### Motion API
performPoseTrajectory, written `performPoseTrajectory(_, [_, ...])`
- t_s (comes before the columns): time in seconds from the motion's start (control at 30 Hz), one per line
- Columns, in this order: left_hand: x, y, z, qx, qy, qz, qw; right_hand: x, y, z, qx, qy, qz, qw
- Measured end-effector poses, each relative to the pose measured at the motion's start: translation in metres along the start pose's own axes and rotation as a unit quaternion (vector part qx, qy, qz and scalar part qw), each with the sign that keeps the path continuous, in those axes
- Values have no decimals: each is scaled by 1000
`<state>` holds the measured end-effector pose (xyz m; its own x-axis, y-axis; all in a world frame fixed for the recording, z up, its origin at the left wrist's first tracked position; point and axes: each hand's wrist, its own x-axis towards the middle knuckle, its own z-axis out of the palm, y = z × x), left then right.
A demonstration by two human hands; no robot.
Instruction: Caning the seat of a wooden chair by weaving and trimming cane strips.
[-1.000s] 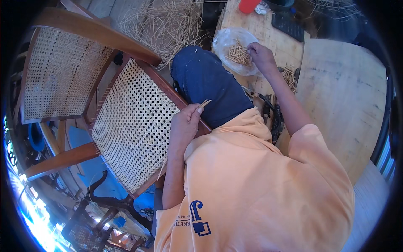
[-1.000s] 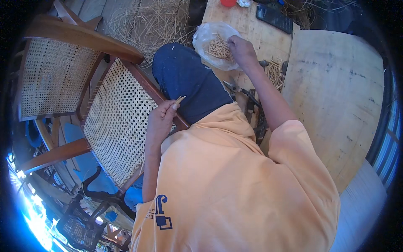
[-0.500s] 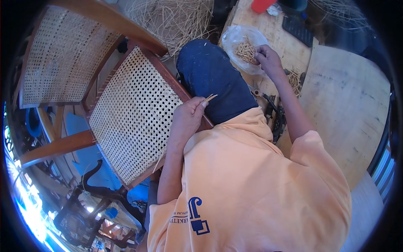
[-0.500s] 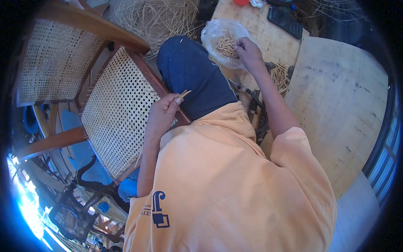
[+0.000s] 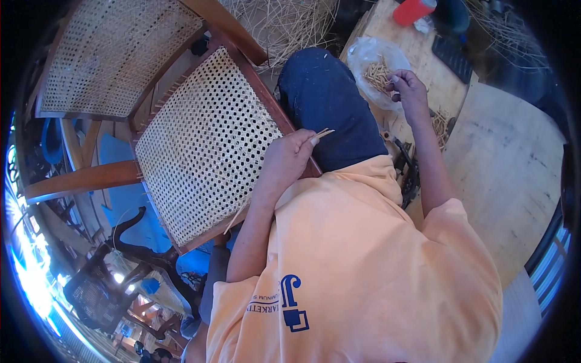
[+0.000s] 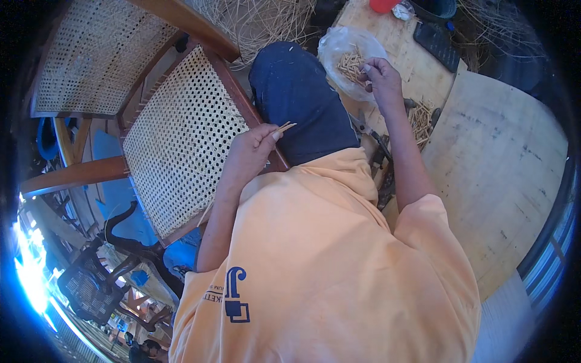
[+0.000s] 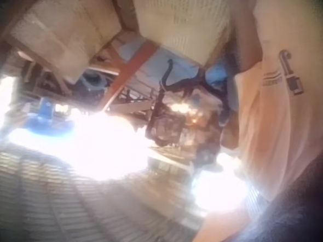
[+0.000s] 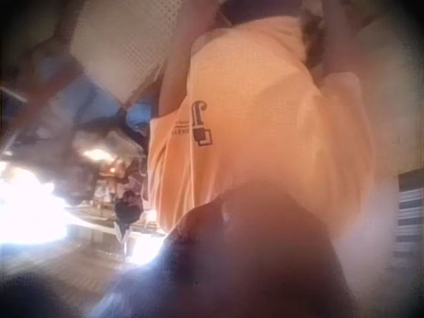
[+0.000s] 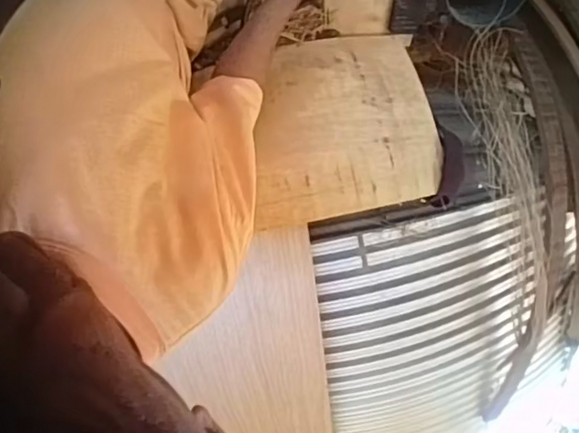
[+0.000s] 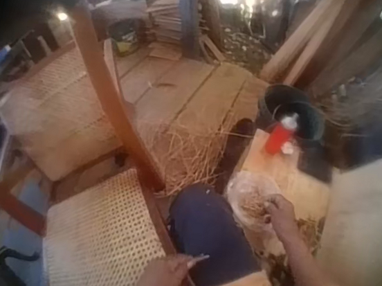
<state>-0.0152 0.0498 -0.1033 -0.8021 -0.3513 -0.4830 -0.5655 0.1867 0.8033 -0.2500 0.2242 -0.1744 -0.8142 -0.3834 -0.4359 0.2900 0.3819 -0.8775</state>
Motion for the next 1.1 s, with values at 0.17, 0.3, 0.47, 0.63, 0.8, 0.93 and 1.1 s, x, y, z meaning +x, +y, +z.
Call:
performPoseTrajectory(0.17, [0, -1, -1, 13, 3, 13, 1000, 1, -4, 0, 53, 5, 61, 997])
performPoseTrajectory(0.3, [0, 0, -1, 7, -2, 6, 1000, 2, 0, -1, 81, 2, 54, 995])
performPoseTrajectory(0.47, [0, -2, -1, 6, 1, -2, 1000, -3, -2, 4, 108, -16, 37, 993])
performPoseTrajectory(0.63, [-2, -1, -2, 19, 14, 16, 1000, 3, -1, 4, 26, -10, -22, 999])
performPoseTrajectory(0.8, [-1, 5, -1, 29, 18, 29, 999, 3, -7, 4, -30, 30, -30, 999])
performPoseTrajectory(0.93, [-4, 13, -4, 28, 0, -26, 999, -2, -11, 7, -27, -4, 10, 1000])
performPoseTrajectory(1.1, [-7, 14, -4, 20, 11, 9, 1000, -29, -21, 24, 33, -154, 110, 981])
